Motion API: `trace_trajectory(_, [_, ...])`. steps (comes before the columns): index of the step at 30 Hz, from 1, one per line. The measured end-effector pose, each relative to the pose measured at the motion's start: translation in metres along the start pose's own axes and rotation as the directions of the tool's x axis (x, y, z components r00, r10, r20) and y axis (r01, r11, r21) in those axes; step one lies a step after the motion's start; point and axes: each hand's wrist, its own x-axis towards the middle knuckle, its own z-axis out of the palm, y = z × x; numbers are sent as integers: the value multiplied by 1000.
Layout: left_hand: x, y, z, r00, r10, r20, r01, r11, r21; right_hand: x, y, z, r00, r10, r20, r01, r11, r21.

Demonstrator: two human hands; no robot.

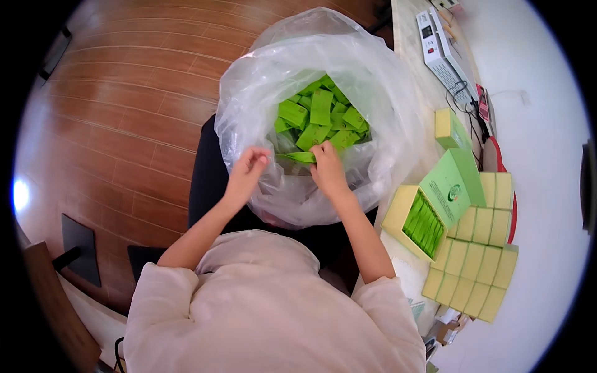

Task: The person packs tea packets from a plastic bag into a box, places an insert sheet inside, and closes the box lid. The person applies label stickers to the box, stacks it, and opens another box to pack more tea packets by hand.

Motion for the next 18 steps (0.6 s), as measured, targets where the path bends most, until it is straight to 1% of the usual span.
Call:
trace_trajectory(1, [5,9,2,1000,-1,14,1,1000,-6,-4,-4,-14,995,-83,-62,86,995,57])
trace_trajectory(2, [9,20,2,998,37,49,-38,999,21,-6,-9,-27,978,-162,-132,177,978,108])
trace_trajectory(3, [12,34,2,993,78,84,-82,995,48,-9,-16,-40,978,-155,-140,170,980,100])
trace_trajectory(4, [12,49,3,992,86,92,-91,995,47,-11,-24,-53,960,-239,-143,253,963,89])
trace_trajectory(5, [12,64,4,951,42,307,-97,981,167,-14,-31,-63,935,-325,-144,338,938,78])
trace_trajectory(6, [12,70,9,891,13,454,-118,972,204,-16,-37,-71,933,-327,-151,340,938,73])
trace_trajectory(7, [12,76,13,807,-16,590,-151,961,232,-18,-43,-77,931,-326,-165,351,924,151])
trace_trajectory(8, [9,79,19,808,-8,590,-161,959,233,-19,-49,-82,928,-326,-180,362,904,228])
trace_trajectory(9, [6,81,24,794,-31,607,-143,961,236,-21,-56,-87,925,-332,-187,369,902,223])
trace_trajectory(10, [3,82,27,780,-56,624,-123,963,241,-22,-63,-92,944,-247,-219,304,909,286])
trace_trajectory(11, [2,75,31,805,5,593,-154,968,200,-24,-66,-94,957,-157,-245,239,905,352])
trace_trajectory(12, [-1,79,34,806,8,592,-160,966,205,-25,-65,-94,955,-160,-251,245,903,353])
trace_trajectory(14, [-7,87,39,881,27,471,-127,975,183,-27,-65,-93,964,-81,-252,203,838,507])
trace_trajectory(15, [-7,85,39,882,23,470,-126,974,187,-26,-64,-92,964,-81,-253,204,835,511])
trace_trajectory(16, [-7,81,40,880,146,453,-286,923,258,-26,-63,-90,966,-97,-242,213,828,519])
trace_trajectory(17, [-7,78,40,854,266,446,-432,840,328,-25,-62,-88,966,-111,-232,221,820,528])
trace_trajectory(18, [-5,80,38,854,259,451,-430,839,333,-24,-60,-86,967,-105,-233,218,817,534])
